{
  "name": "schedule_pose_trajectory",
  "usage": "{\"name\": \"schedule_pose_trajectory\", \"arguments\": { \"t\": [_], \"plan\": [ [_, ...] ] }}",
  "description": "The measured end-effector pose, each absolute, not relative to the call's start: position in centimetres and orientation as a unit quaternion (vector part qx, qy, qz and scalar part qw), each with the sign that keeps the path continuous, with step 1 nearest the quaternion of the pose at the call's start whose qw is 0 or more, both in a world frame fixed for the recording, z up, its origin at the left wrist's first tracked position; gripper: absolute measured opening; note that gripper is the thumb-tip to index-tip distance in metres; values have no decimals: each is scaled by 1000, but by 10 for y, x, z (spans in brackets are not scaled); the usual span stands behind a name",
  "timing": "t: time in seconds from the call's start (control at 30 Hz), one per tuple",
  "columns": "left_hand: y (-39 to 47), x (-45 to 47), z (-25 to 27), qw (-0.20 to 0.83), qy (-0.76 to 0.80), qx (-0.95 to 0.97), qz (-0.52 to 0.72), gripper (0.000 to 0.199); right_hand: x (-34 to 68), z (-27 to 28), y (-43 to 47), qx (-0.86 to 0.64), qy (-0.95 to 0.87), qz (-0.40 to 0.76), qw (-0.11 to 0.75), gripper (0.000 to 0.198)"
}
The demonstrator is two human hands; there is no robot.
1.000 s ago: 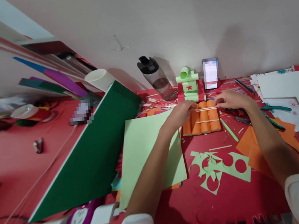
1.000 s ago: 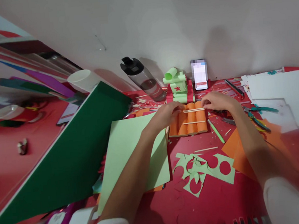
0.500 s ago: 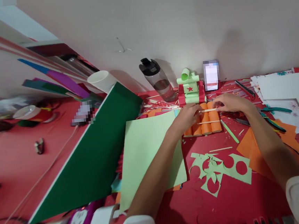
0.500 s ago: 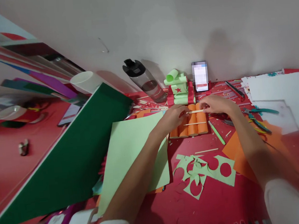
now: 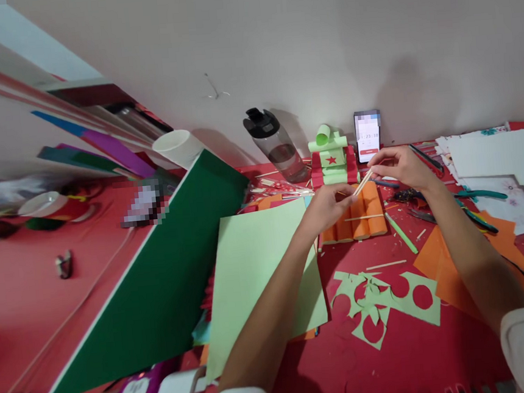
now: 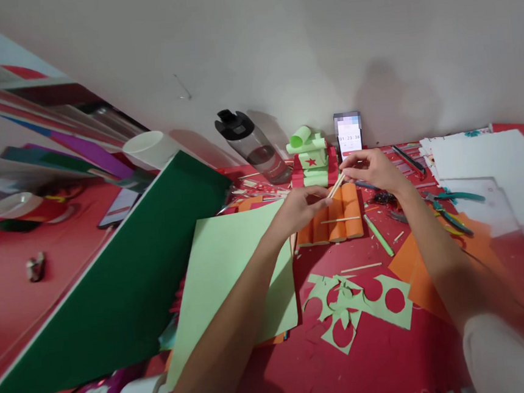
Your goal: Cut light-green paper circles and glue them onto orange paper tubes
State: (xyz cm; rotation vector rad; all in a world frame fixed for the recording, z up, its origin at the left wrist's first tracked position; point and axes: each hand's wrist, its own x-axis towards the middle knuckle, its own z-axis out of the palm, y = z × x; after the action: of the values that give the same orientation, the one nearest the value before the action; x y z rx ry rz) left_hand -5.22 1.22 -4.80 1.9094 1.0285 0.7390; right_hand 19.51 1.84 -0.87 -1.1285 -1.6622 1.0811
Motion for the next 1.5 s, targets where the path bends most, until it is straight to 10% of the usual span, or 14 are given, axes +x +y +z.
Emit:
{"name": "schedule_pose_trajectory", "arguments": {
  "t": [0.27, 1.1, 1.5],
  "plan": [
    [4, -33, -53, 550, 397, 611, 408, 36, 168, -20, 19, -432, -567, 523, 468, 43],
    [-4, -41, -43, 346, 357, 760, 418, 62, 152, -16, 14, -443, -526, 484, 541, 41],
    [5, -41, -66, 200, 334, 802, 453, 43, 152, -16, 15, -419, -494, 524, 553, 40]
  ]
}}
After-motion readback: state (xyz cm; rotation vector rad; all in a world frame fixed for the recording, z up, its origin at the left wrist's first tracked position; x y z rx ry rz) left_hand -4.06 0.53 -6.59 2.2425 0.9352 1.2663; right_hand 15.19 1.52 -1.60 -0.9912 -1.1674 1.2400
